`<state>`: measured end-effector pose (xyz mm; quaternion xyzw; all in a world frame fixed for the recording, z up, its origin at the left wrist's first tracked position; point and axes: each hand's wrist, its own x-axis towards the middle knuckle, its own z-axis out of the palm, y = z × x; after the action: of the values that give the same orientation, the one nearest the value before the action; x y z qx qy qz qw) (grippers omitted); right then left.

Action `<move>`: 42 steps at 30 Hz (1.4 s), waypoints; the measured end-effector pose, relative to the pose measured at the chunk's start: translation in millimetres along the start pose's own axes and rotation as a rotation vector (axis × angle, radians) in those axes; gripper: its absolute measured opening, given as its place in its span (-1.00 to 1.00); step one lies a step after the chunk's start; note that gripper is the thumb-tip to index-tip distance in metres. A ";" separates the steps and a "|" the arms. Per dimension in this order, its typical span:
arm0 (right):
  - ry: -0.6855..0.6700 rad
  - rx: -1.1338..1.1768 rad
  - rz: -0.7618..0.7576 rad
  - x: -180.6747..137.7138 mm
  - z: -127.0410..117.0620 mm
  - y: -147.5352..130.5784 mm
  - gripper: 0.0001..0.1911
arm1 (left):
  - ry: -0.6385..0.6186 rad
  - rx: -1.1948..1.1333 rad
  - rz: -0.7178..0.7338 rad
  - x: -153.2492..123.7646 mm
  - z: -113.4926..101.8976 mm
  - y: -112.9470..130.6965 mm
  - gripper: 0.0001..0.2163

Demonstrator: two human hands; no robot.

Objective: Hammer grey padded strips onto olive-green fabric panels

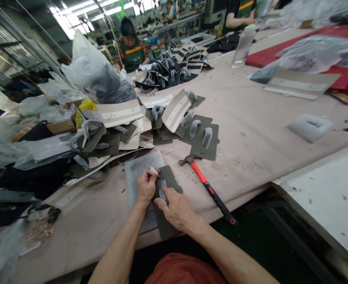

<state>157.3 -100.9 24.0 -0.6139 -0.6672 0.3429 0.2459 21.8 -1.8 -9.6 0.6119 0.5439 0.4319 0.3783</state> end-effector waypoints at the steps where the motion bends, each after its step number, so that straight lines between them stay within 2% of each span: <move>1: 0.035 0.041 -0.010 0.2 -5.5 6.2 -0.57 | 0.010 0.007 -0.001 -0.3 1.2 0.9 -0.86; 3: 0.169 0.019 0.016 0.5 -21.2 24.5 -0.58 | 0.025 0.016 0.000 -0.8 3.3 2.4 -0.88; 6: 0.336 -0.303 0.165 -0.7 -49.9 62.5 -0.61 | 0.026 0.027 0.012 -2.0 4.9 2.5 -0.89; 8: 0.300 -0.485 0.268 -3.2 -65.6 86.5 -0.67 | 0.018 0.034 0.031 -3.3 5.0 1.3 -0.89; 9: 0.257 -0.505 0.312 -4.6 -71.2 95.7 -0.73 | 0.013 0.041 0.047 -4.0 4.9 0.4 -0.89; 11: 0.170 -0.350 0.408 -6.4 -78.4 105.1 -0.86 | -0.002 0.061 0.087 -5.4 4.6 -1.3 -0.87; 13: 0.073 -0.015 0.512 -5.7 -83.1 101.4 -0.90 | -0.017 0.095 0.121 -6.6 4.4 -2.5 -0.86; 15: -0.048 0.315 0.605 -2.7 -88.8 85.7 -0.90 | -0.027 0.121 0.135 -7.3 4.4 -3.0 -0.84; 17: -0.105 0.532 0.635 1.1 -96.7 61.8 -0.88 | -0.030 0.123 0.134 -7.6 4.7 -3.1 -0.85; 19: -0.039 0.571 0.529 4.1 -105.2 35.3 -0.80 | -0.028 0.105 0.125 -7.5 4.8 -3.3 -0.85; 20: 0.038 0.513 0.417 5.1 -108.8 23.0 -0.72 | -0.027 0.093 0.118 -7.4 4.8 -3.5 -0.85; 23: 0.259 0.099 0.012 7.2 -114.0 -1.7 -0.60 | -0.034 0.062 0.111 -7.3 4.1 -4.7 -0.85; 25: 0.260 -0.177 -0.135 8.6 -114.7 -7.4 -0.62 | -0.042 0.060 0.121 -7.4 3.4 -5.4 -0.85; 28: 0.073 -0.473 -0.175 10.9 -123.0 -12.1 -0.69 | -0.049 0.083 0.119 -7.5 2.5 -5.8 -0.87; 29: 0.057 -0.522 -0.184 11.3 -128.9 -15.7 -0.69 | -0.051 0.080 0.115 -7.4 2.4 -5.8 -0.87; 31: 0.170 -0.512 -0.228 11.2 -141.8 -26.6 -0.66 | -0.058 0.050 0.111 -7.3 2.2 -5.5 -0.86; 34: 0.528 -0.282 -0.255 8.6 -148.3 -39.7 -0.61 | -0.066 0.015 0.118 -6.9 2.1 -5.3 -0.84; 35: 0.579 -0.226 -0.257 7.3 -144.7 -39.5 -0.59 | -0.069 0.018 0.122 -6.7 2.1 -5.2 -0.84; 36: 0.559 -0.217 -0.252 5.8 -138.8 -36.5 -0.57 | -0.073 0.026 0.123 -6.6 2.2 -5.2 -0.85; 37: 0.470 -0.255 -0.241 4.3 -131.8 -30.9 -0.56 | -0.074 0.038 0.123 -6.4 2.3 -5.1 -0.85; 40: 0.067 -0.476 -0.122 0.9 -115.0 -5.1 -0.60 | -0.072 0.065 0.120 -6.2 2.7 -4.8 -0.84; 42: -0.024 -0.513 -0.011 -0.2 -112.3 14.2 -0.65 | -0.064 0.060 0.122 -6.3 2.9 -4.6 -0.81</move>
<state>250.7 -83.5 85.6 -0.6484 -0.7386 0.1682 0.0761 22.8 -7.6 -15.6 0.6686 0.5058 0.4178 0.3500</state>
